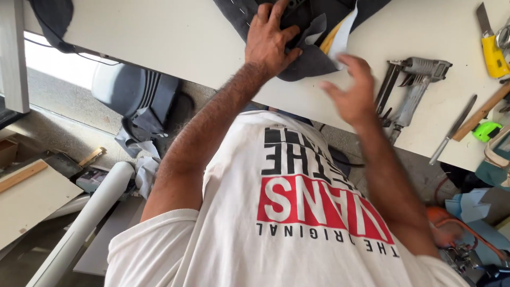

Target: Stapling fabric onto a chair base using a pneumatic staple gun

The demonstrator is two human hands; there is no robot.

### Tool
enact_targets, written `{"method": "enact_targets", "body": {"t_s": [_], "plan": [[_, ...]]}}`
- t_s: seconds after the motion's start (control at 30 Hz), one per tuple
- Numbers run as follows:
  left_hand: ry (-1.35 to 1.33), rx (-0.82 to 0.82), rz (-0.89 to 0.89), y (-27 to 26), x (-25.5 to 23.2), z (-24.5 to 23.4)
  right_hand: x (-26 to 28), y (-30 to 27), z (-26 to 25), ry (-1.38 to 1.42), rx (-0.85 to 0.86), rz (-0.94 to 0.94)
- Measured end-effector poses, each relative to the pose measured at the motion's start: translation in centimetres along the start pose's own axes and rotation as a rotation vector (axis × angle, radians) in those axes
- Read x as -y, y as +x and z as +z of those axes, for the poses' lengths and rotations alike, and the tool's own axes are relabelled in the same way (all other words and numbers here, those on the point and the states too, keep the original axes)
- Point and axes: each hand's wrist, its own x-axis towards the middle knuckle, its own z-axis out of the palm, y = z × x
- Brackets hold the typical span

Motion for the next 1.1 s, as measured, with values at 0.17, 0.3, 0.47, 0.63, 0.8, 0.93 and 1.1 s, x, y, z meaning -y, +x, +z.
{"method": "enact_targets", "body": {"t_s": [0.17, 0.3, 0.47, 0.63, 0.8, 0.93, 1.1], "plan": [[-0.004, 0.025, 0.014, -1.9, 0.4, -2.2, -2.3, 4.1, 5.1, -0.586, 0.267, 0.22], [0.002, 0.371, -0.101, -3.8, -2.4, -7.2, -3.2, 3.5, 6.0, -0.545, 0.246, -0.28], [0.099, 0.452, -0.302, -4.3, -3.9, -6.5, -3.8, 3.8, 6.7, -0.582, 0.186, -0.354], [0.18, 0.474, -0.307, -4.8, -3.6, -5.5, -5.2, 3.7, 7.6, -0.543, 0.348, -0.148], [0.207, 0.452, -0.294, -4.7, -3.8, -5.5, -4.7, 6.4, 5.5, -0.322, 0.397, -0.679], [0.218, 0.42, -0.278, -5.1, -3.0, -4.2, -5.6, 7.7, 6.8, 0.127, 0.377, -0.66], [0.183, 0.335, -0.324, -5.6, -3.4, -2.3, -3.0, 6.7, 7.1, 0.251, 0.228, -0.511]]}}
